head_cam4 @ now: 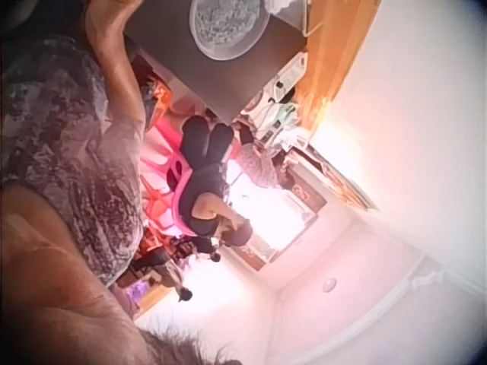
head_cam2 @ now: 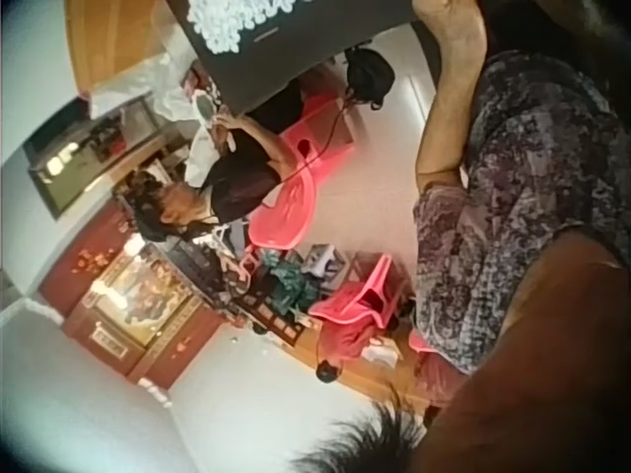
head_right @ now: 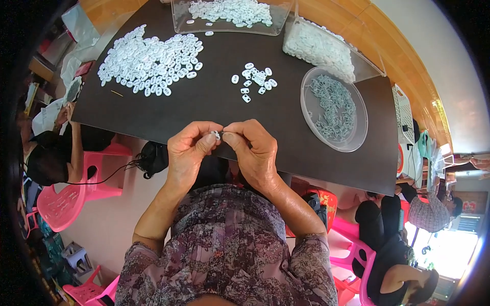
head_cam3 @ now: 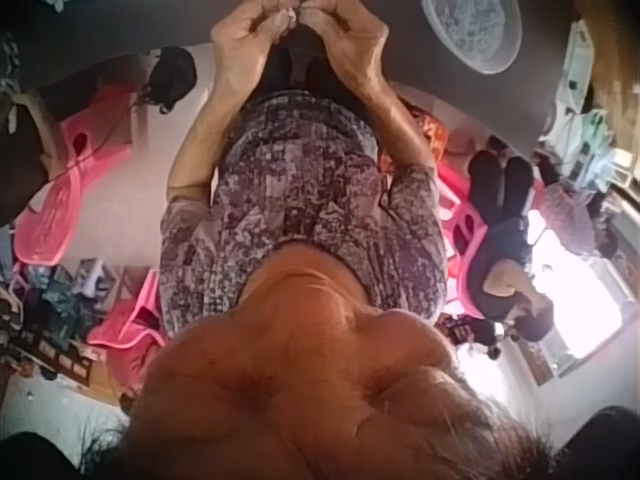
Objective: Manually inserting small grey inserts into white plastic housing components at a shared workbench.
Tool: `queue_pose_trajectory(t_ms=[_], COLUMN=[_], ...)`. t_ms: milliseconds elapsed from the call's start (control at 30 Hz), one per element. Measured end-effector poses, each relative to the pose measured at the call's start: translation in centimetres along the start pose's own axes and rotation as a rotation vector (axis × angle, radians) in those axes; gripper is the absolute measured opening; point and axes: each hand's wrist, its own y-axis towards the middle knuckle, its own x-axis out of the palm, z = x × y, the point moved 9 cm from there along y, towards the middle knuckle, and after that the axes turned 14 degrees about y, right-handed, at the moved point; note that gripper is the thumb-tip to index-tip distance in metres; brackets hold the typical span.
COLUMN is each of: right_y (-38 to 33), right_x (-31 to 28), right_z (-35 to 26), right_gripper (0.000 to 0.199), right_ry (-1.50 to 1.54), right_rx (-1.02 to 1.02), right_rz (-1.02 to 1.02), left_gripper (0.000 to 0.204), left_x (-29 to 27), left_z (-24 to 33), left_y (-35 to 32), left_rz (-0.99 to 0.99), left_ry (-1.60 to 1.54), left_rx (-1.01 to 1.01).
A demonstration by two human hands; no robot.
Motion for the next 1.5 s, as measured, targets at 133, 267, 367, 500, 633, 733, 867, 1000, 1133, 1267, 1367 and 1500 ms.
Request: queue_pose_trajectory(t_ms=[133, 267, 367, 500, 633, 733, 867, 1000, 1133, 1267, 1367, 1500], right_y=[-0.1, -0.1, 0.0, 0.0, 0.1, 0.2, 0.2, 0.2, 0.1, 0.0, 0.0, 0.0], right_x=[0.7, 1.0, 1.2, 1.9, 2.3, 2.5, 2.8, 3.0, 3.2, 3.4, 3.8, 4.0], right_z=[0.0, 0.4, 0.3, 0.6, 0.4, 0.6, 0.4, 0.8, 0.8, 0.8, 0.2, 0.9], right_gripper=[0.006, 0.006, 0.006, 0.004, 0.005, 0.004, 0.003, 0.002, 0.003, 0.003, 0.003, 0.003], right_ry=[0.031, 0.041, 0.026, -0.019, -0.002, 0.002, 0.046, 0.048, 0.030, 0.023, -0.066, -0.073], right_rx=[0.015, 0.027, 0.019, 0.071, 0.027, 0.037, 0.044, 0.053, 0.065, 0.051, -0.049, -0.015], right_rz=[0.009, -0.021, -0.029, -0.084, -0.038, -0.050, -0.051, -0.059, -0.062, -0.078, -0.108, -0.144], left_gripper=[0.020, 0.014, 0.013, 0.013, 0.012, 0.012, 0.011, 0.010, 0.010, 0.008, 0.014, 0.012], left_x=[-0.6, -0.8, -1.0, -1.8, -2.2, -2.5, -2.6, -2.8, -2.8, -2.7, -2.5, -2.9], left_z=[0.2, -0.3, -0.4, -0.3, -0.3, 0.3, 0.3, 0.3, 0.8, 2.4, 3.3, 2.7], left_y=[-0.3, -0.4, -0.4, -0.5, -0.6, -0.8, -1.0, -0.9, -1.2, -1.8, -2.2, -2.2], left_rz=[0.020, 0.000, 0.013, 0.075, 0.083, 0.115, 0.102, 0.110, 0.142, 0.254, 0.340, 0.326], left_ry=[-0.027, -0.034, -0.004, 0.152, 0.184, 0.310, 0.272, 0.300, 0.358, 0.586, 0.680, 0.634], left_rx=[-0.029, -0.052, -0.016, 0.040, 0.080, 0.108, 0.062, 0.075, 0.109, 0.268, 0.403, 0.358])
